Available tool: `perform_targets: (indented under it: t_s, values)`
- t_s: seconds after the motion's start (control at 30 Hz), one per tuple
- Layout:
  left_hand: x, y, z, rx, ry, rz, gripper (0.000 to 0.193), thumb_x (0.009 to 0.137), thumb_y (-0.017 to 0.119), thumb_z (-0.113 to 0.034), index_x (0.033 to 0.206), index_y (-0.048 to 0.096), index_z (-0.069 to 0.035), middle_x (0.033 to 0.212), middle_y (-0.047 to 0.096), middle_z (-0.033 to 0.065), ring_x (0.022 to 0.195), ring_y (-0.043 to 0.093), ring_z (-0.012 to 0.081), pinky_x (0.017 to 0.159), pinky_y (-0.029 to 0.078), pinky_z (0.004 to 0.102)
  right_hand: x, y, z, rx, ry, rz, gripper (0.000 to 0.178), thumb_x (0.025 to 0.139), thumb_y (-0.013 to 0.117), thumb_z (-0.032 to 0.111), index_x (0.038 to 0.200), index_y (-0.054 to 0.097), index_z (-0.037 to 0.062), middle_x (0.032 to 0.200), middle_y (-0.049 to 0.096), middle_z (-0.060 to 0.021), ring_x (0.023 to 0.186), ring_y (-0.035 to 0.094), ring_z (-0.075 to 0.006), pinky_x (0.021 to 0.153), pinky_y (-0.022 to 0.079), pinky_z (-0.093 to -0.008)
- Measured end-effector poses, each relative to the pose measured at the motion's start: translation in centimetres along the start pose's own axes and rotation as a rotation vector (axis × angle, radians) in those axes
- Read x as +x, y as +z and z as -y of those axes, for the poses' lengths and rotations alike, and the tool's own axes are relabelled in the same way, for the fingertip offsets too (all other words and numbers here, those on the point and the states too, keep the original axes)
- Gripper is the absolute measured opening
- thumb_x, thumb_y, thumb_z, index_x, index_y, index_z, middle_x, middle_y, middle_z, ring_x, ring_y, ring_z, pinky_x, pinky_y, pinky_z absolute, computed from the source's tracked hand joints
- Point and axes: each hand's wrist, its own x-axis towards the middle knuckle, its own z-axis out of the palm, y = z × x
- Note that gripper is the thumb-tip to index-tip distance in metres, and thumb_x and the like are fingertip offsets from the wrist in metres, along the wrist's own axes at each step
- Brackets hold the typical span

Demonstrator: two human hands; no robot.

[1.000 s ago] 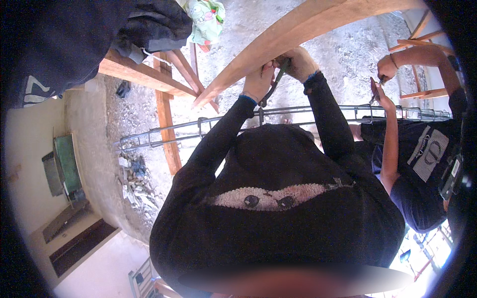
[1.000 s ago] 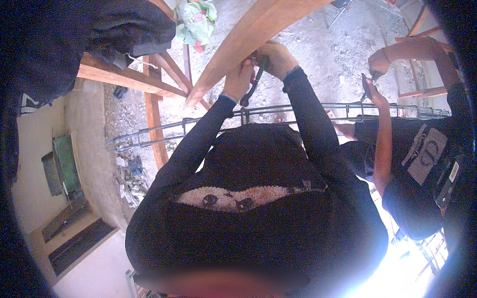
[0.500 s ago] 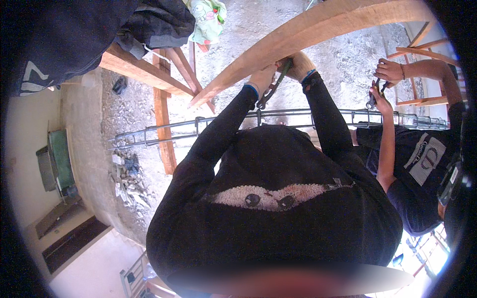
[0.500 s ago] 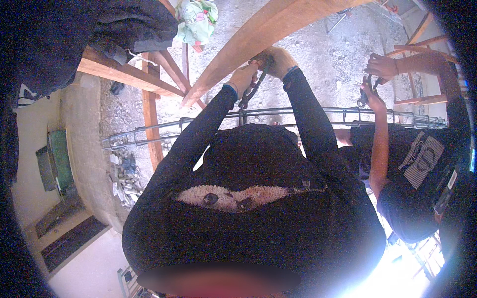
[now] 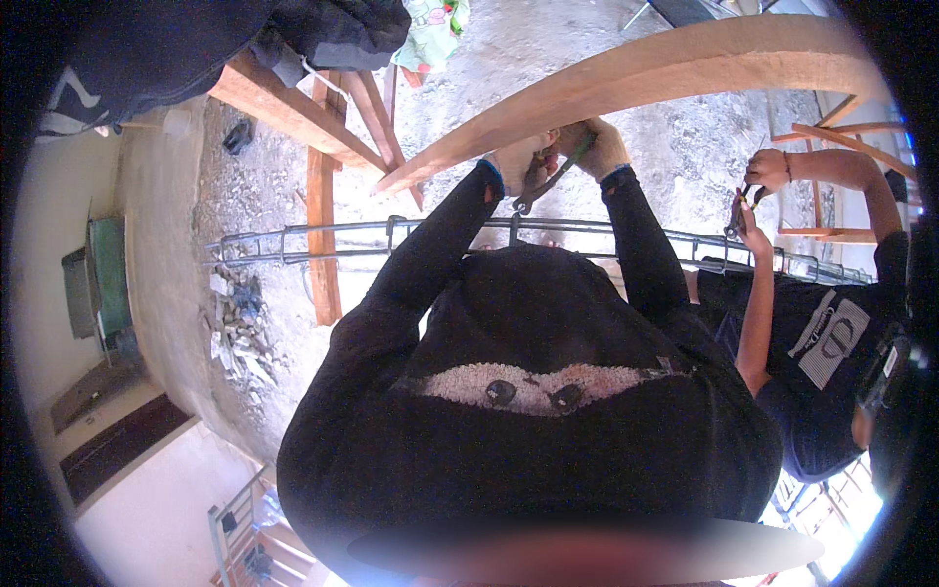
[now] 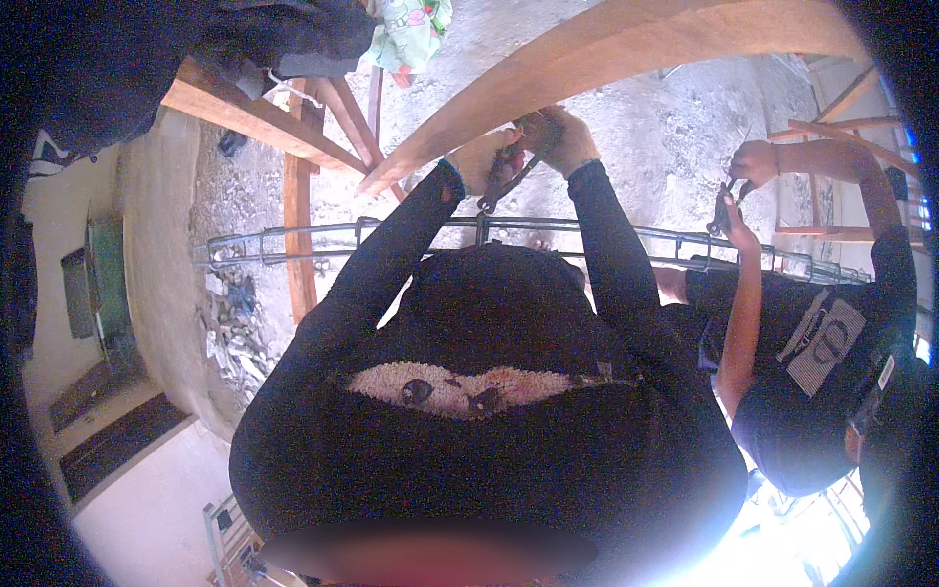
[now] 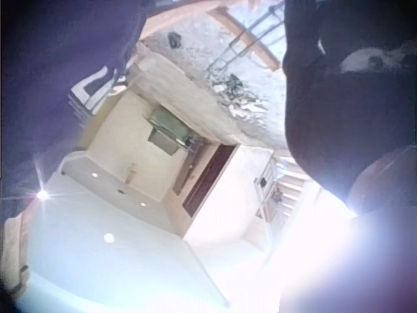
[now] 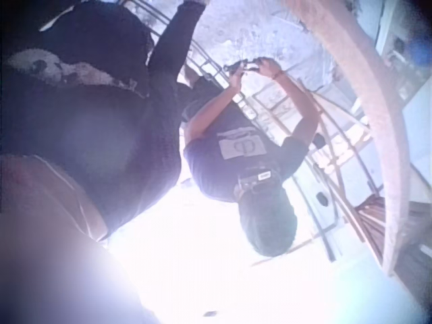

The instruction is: The person assembles a rebar cage by tying intersecting steel bars with wire. They use pliers to twist and secure the wire at multiple joints along the cage. Another person works nearby on a similar rebar structure.

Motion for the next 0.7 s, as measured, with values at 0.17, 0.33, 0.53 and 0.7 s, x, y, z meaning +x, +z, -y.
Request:
perform_targets:
  t_s: [0.17, 0.33, 0.53, 0.7]
  values:
    - [-3.9, -2.1, 1.0, 0.716, 0.214, -0.08, 0.053, 0.106, 0.054, -0.052, 0.126, 0.067, -0.005, 0.108, 0.07, 0.0101, 0.093, 0.065, 0.0205, 0.079, 0.055, 0.0352, -2.0, 1.7, -1.0, -0.142, -0.189, -0.392, 0.046, 0.111, 0.043, 0.029, 0.142, 0.05, -0.0041, 0.147, 0.054, -0.0281, 0.142, 0.05, -0.0456, 0.12, 0.041, -0.0669]
    - [-10.4, -4.2, 2.0, 0.908, 0.284, -0.14, 0.05, 0.1, 0.066, -0.04, 0.133, 0.07, -0.004, 0.116, 0.075, 0.0142, 0.107, 0.069, 0.0213, 0.096, 0.053, 0.0356, -2.7, 3.7, -1.2, -0.146, -0.237, -0.361, 0.048, 0.109, 0.047, 0.03, 0.145, 0.048, -0.0024, 0.146, 0.053, -0.0273, 0.14, 0.05, -0.049, 0.12, 0.036, -0.0742]
    - [-13.9, -4.0, 2.2, 0.965, 0.398, -0.106, 0.037, 0.089, 0.078, -0.024, 0.121, 0.076, -0.004, 0.099, 0.078, 0.0097, 0.088, 0.074, 0.0188, 0.086, 0.056, 0.0331, -2.5, 4.3, -0.9, -0.17, -0.246, -0.244, 0.048, 0.109, 0.047, 0.033, 0.143, 0.049, -0.0007, 0.146, 0.051, -0.0269, 0.142, 0.048, -0.0472, 0.12, 0.035, -0.0745]
    - [-14.9, -4.7, 2.2, 0.842, 0.408, -0.073, 0.028, 0.086, 0.078, -0.018, 0.109, 0.08, -0.004, 0.098, 0.078, 0.0091, 0.09, 0.073, 0.0188, 0.085, 0.056, 0.0329, -2.4, 4.7, -1.1, -0.136, -0.257, -0.315, 0.045, 0.111, 0.043, 0.033, 0.143, 0.05, 0.0011, 0.147, 0.051, -0.0274, 0.141, 0.048, -0.0464, 0.12, 0.034, -0.0744]
